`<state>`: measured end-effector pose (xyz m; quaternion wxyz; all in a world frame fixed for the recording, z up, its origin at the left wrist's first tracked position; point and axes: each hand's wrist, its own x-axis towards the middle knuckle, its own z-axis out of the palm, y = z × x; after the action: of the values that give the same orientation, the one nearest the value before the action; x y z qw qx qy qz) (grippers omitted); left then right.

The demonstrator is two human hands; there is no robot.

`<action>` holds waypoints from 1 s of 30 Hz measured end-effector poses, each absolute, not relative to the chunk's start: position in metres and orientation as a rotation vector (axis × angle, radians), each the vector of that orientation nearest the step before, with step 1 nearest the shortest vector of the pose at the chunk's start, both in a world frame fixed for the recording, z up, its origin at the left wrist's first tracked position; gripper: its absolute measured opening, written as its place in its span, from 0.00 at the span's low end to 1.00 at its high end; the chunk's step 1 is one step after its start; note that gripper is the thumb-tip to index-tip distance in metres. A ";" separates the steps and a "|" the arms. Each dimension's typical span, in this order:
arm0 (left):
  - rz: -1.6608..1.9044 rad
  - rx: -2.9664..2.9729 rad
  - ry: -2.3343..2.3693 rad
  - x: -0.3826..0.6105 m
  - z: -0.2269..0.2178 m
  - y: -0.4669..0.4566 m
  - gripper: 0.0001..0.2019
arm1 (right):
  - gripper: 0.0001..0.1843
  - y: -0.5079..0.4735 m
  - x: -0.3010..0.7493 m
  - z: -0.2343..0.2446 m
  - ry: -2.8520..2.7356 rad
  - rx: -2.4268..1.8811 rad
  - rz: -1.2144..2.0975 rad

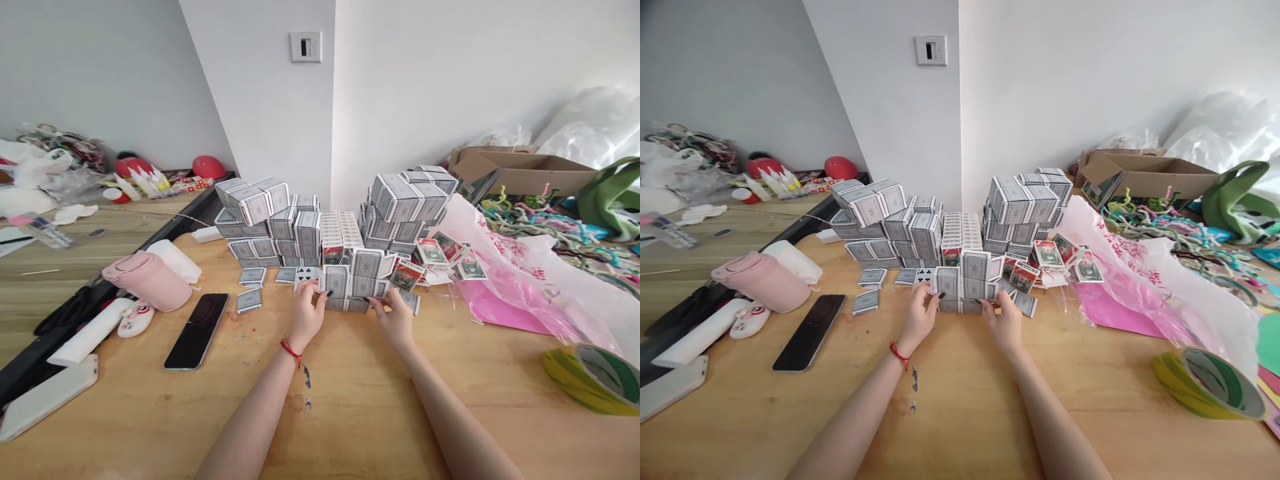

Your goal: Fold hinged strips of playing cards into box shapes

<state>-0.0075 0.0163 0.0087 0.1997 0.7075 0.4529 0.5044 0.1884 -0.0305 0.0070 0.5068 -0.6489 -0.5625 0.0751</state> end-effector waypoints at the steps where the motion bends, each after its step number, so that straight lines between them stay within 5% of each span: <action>1: 1.413 1.983 1.266 -0.007 0.009 0.017 0.06 | 0.14 -0.031 0.188 0.007 -1.352 -1.569 0.177; 30: 1.397 2.068 1.249 -0.012 0.012 0.014 0.06 | 0.14 -0.028 0.199 0.008 -1.410 -1.555 0.405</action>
<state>-0.0124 0.0138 0.0116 0.1745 0.7297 0.4405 0.4930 0.1985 -0.0281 0.0085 0.4809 -0.6377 -0.5783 0.1661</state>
